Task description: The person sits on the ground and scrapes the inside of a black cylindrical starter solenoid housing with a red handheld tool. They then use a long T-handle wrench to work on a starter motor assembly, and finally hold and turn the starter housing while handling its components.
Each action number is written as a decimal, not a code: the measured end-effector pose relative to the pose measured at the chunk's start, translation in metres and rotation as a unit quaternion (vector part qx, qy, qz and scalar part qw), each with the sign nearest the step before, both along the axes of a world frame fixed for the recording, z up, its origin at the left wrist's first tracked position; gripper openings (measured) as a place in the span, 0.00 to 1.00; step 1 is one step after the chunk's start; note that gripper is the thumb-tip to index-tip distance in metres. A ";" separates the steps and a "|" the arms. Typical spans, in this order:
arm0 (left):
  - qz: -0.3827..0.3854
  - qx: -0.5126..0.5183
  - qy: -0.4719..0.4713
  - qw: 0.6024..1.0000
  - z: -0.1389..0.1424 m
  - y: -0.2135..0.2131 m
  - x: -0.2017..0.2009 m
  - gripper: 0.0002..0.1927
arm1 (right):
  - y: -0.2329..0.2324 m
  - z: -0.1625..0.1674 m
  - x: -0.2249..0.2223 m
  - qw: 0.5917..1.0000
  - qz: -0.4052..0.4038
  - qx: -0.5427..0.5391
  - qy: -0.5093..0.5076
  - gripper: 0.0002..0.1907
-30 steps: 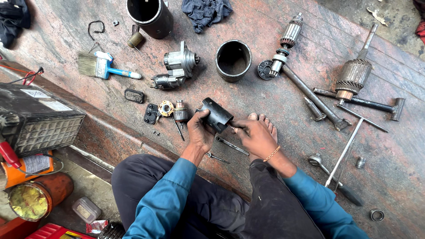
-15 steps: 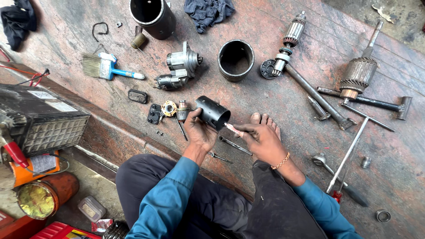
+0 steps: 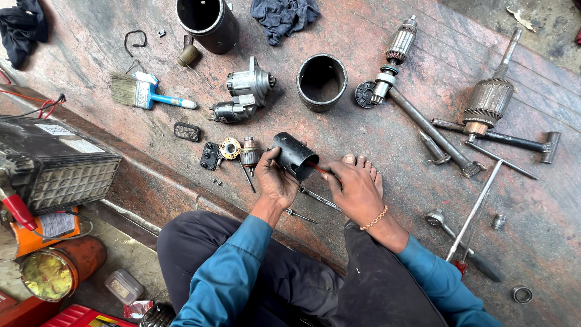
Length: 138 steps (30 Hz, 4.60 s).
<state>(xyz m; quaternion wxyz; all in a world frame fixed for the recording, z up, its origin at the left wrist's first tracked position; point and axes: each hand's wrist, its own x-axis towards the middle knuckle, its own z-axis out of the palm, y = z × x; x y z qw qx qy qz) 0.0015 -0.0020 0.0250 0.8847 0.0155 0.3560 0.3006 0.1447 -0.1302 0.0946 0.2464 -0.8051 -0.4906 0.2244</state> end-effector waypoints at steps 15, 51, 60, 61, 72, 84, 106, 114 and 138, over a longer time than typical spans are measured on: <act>-0.067 0.011 0.127 0.990 -0.003 -0.002 0.005 0.25 | 0.007 0.021 -0.002 0.999 0.003 -0.019 -0.038 0.10; -0.068 -0.001 0.125 0.990 -0.008 -0.009 0.005 0.20 | 0.024 -0.021 -0.004 0.999 -0.009 0.032 -0.023 0.09; -0.067 0.008 0.113 0.991 -0.015 -0.011 0.004 0.19 | 0.024 -0.032 -0.006 1.000 -0.028 0.007 -0.004 0.08; -0.065 0.003 0.127 0.990 -0.015 -0.011 0.004 0.19 | 0.025 -0.034 -0.005 0.999 -0.032 -0.005 0.022 0.08; -0.042 -0.027 0.098 0.994 -0.015 -0.010 0.004 0.20 | 0.016 -0.039 -0.008 0.992 -0.102 0.027 0.062 0.09; -0.017 -0.062 0.074 0.995 -0.013 -0.021 0.012 0.20 | -0.010 -0.030 -0.006 0.997 -0.064 0.019 -0.032 0.08; -0.015 -0.038 0.007 0.999 -0.002 -0.018 0.010 0.26 | -0.013 -0.011 -0.002 0.983 0.088 0.087 -0.134 0.05; -0.041 -0.002 -0.034 0.999 0.001 -0.018 0.009 0.27 | -0.001 0.002 -0.005 0.991 0.070 -0.023 -0.112 0.11; -0.096 0.650 0.334 0.675 0.045 -0.006 0.015 0.42 | -0.111 -0.075 0.035 0.839 -0.372 0.115 0.380 0.17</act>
